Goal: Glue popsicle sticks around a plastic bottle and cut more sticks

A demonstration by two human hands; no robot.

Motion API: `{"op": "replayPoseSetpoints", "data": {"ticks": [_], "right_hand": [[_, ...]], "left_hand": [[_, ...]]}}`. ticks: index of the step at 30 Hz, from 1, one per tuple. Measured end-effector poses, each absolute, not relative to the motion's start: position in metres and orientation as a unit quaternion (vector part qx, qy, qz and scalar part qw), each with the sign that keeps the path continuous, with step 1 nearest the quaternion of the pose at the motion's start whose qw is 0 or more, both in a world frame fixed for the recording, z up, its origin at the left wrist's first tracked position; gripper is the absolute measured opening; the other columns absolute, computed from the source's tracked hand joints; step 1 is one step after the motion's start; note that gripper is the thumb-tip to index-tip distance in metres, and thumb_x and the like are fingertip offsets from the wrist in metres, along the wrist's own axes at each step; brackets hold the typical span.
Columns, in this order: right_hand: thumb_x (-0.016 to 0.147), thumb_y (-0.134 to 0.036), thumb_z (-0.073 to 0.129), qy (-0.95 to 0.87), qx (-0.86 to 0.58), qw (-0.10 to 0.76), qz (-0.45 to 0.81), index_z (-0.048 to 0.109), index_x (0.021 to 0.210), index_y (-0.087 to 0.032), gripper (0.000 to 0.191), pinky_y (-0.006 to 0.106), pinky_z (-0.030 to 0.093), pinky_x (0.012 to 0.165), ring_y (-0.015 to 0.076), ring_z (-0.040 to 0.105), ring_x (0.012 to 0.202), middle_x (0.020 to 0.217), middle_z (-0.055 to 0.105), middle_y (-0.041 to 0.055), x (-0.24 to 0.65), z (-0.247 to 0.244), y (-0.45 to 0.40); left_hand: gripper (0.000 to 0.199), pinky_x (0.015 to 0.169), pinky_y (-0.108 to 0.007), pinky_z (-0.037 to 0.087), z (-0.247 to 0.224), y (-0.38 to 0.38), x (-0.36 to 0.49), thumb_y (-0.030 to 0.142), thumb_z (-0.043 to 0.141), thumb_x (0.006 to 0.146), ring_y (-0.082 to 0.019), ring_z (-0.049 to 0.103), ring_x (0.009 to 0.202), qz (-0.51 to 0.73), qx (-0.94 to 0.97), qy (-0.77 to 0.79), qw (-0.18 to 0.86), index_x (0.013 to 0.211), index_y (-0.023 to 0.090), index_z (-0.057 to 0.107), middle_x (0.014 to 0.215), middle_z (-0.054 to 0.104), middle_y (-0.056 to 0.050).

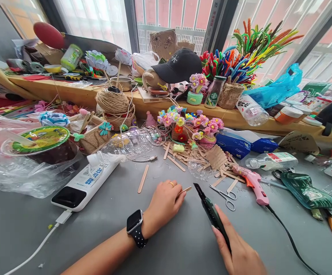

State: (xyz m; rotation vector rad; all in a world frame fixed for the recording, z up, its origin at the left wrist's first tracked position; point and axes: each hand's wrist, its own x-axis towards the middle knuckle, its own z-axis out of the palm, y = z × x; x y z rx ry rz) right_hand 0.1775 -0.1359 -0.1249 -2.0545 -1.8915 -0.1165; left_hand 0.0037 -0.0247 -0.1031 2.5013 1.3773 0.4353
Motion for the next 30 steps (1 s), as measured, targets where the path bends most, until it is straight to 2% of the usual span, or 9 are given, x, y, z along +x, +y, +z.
{"op": "replayPoseSetpoints", "data": {"ticks": [6,10,16,21,30], "right_hand": [[0.085,-0.032,0.029,-0.699,-0.708,0.088,-0.046,0.033,0.124,-0.026,0.040,0.024,0.048,0.039,0.0154,0.061,0.052,0.092,0.063,-0.0045,0.173,-0.119,-0.131],[0.084,-0.031,0.029,-0.668,-0.739,0.048,-0.074,0.035,0.123,-0.028,0.039,0.026,0.045,0.035,0.0160,0.058,0.043,0.085,0.065,-0.0043,0.166,-0.117,-0.132],[0.084,-0.027,0.029,-0.647,-0.762,-0.003,-0.037,0.035,0.122,-0.031,0.038,0.026,0.047,0.041,0.0165,0.060,0.049,0.087,0.065,-0.0039,0.160,-0.114,-0.133],[0.084,-0.027,0.031,-0.642,-0.767,-0.010,-0.024,0.034,0.122,-0.032,0.039,0.028,0.048,0.046,0.0174,0.061,0.052,0.088,0.065,-0.0028,0.156,-0.112,-0.133],[0.082,-0.029,0.037,-0.622,-0.782,-0.034,-0.028,0.037,0.120,-0.031,0.039,0.031,0.048,0.041,0.0178,0.058,0.044,0.075,0.066,-0.0059,0.150,-0.108,-0.132]], "left_hand": [[0.022,0.060,-0.029,0.027,-0.106,-0.027,0.006,0.026,0.034,0.082,-0.016,0.043,0.070,0.121,0.879,0.460,0.048,0.068,0.017,0.049,0.074,0.051,-0.003],[0.022,0.060,-0.030,0.025,-0.110,-0.028,0.006,0.024,0.034,0.082,-0.016,0.042,0.069,0.131,0.885,0.447,0.021,0.068,0.018,0.050,0.072,0.050,-0.003],[0.020,0.058,-0.029,0.022,-0.113,-0.029,0.008,0.021,0.037,0.080,-0.016,0.041,0.065,0.135,0.892,0.431,-0.027,0.064,0.018,0.049,0.068,0.049,-0.003],[0.019,0.058,-0.029,0.022,-0.113,-0.029,0.008,0.020,0.037,0.080,-0.016,0.041,0.064,0.135,0.892,0.429,-0.040,0.064,0.019,0.048,0.068,0.049,-0.002],[0.016,0.059,-0.031,0.022,-0.114,-0.031,0.008,0.019,0.037,0.080,-0.017,0.041,0.065,0.113,0.896,0.425,-0.066,0.066,0.019,0.046,0.070,0.049,-0.002]]}}
